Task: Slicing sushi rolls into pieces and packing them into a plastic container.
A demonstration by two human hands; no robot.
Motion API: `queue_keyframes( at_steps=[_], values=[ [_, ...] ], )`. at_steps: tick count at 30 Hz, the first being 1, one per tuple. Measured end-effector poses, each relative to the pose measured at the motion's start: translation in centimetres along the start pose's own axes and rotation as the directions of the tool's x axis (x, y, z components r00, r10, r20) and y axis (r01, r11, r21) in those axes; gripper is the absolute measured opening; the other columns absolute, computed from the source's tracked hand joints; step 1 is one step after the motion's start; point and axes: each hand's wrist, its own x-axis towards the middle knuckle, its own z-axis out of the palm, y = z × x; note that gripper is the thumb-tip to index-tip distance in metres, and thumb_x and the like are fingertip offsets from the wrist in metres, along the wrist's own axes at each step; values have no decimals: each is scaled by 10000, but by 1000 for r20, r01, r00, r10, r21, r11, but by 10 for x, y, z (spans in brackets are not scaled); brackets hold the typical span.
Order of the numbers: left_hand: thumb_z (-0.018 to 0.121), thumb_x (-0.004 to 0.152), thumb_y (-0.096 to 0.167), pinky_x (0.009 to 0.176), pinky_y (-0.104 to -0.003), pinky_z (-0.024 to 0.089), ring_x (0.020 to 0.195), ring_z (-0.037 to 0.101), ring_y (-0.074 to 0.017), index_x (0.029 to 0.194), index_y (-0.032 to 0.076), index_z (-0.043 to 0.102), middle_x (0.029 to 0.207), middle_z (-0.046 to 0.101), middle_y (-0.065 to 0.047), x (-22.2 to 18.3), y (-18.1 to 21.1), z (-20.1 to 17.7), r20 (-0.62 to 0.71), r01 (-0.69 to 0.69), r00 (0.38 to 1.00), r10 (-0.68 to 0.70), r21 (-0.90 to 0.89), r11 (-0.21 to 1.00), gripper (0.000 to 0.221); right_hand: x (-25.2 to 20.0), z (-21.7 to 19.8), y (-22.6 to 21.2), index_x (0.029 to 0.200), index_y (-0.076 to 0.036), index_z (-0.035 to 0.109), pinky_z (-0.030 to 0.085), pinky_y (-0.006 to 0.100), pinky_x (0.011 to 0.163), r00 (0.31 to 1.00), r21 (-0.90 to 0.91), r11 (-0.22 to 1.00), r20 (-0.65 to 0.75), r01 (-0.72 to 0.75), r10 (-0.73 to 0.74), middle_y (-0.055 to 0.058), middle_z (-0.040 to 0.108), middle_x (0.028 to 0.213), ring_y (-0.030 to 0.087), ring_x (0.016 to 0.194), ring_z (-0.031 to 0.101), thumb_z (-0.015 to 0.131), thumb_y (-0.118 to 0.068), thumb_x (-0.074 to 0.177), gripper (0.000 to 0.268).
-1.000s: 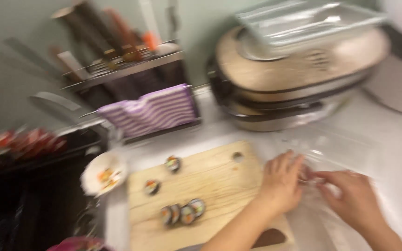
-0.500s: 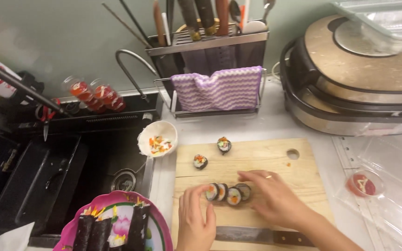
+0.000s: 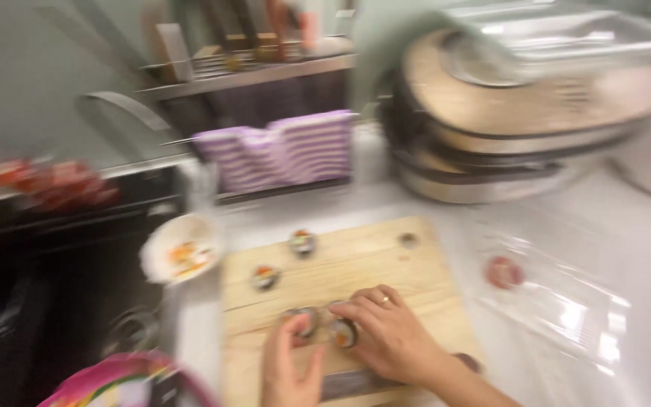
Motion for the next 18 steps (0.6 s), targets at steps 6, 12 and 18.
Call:
queue_keyframes(
  at_steps=[6, 12, 18],
  values=[
    [730, 781, 184, 490, -183, 540, 745, 670, -6, 1206, 302, 677, 1115, 765, 161, 14, 73, 85, 345, 511, 821, -454, -93, 854, 444, -112, -68, 34, 1244, -109, 612, 431, 351, 1073, 768, 334, 829, -330, -449, 549, 43, 681, 1197, 215, 1178, 642, 776, -280, 849, 461],
    [625, 828, 94, 945, -466, 454, 1070, 586, -385, 1266, 20, 573, 1185, 640, -183, 28, 155, 189, 585, -216, 682, 439, -412, 885, 447, -233, -107, 80, 1399, -226, 564, 266, 406, 1151, 395, 53, 472, -472, -880, 788, -124, 721, 1163, 143, 1239, 581, 846, -345, 705, 758],
    [656, 950, 231, 953, -454, 446, 1129, 569, -367, 1347, 22, 512, 1228, 632, -161, 9, 156, 257, 735, -276, 520, 435, -337, 900, 471, -254, -127, 103, 1308, -268, 581, 73, 483, 1267, 330, -54, 328, -289, -943, 899, -135, 752, 1130, 98, 1323, 539, 791, -351, 759, 594]
  ],
)
